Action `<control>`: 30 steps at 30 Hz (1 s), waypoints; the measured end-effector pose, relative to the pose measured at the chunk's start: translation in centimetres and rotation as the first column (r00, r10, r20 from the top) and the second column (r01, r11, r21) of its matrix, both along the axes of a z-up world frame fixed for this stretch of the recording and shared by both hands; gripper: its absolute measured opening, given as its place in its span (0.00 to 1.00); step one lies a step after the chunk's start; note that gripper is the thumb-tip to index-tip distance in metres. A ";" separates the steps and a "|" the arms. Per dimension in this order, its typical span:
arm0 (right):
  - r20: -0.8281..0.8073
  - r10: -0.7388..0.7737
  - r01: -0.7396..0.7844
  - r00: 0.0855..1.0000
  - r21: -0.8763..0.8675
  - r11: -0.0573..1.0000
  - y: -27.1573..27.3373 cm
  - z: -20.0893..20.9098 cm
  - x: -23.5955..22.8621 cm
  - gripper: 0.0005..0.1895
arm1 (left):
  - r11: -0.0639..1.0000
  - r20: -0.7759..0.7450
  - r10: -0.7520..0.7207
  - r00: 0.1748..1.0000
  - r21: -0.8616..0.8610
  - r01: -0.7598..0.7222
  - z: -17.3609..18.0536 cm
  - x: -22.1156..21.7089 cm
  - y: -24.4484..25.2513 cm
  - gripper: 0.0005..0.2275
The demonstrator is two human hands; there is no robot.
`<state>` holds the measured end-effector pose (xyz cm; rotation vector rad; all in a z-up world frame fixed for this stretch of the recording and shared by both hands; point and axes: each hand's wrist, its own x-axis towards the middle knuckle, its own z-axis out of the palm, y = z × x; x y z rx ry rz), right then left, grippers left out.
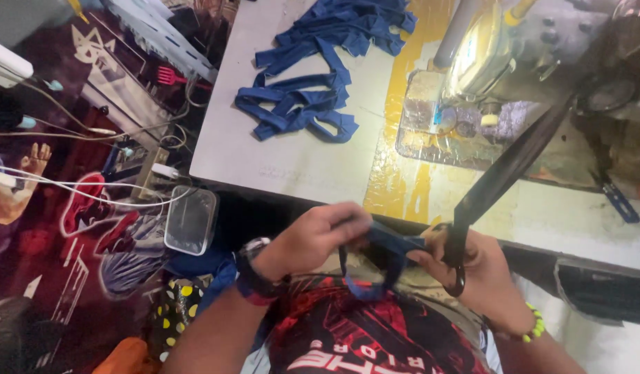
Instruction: Trimming the edges of blue fabric strips using a pair of scissors
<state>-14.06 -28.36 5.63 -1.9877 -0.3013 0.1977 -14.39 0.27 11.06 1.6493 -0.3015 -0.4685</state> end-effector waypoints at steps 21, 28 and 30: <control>0.150 -0.144 0.139 0.978 0.045 0.989 -2.4 -4.8 -1.2 0.17 | 0.640 -0.293 0.694 0.658 -0.169 -0.750 -6.6 3.1 -6.6 0.11; 0.006 0.088 -0.084 0.996 -0.225 0.971 -2.1 -7.6 -3.3 0.25 | 0.481 -0.371 0.690 0.621 -0.405 -0.777 -5.6 5.0 -5.8 0.06; -0.198 0.047 -0.089 0.979 -0.211 0.973 -2.3 -8.9 -4.1 0.19 | 0.455 -0.385 0.686 0.618 -0.436 -0.777 -5.5 5.1 -5.9 0.06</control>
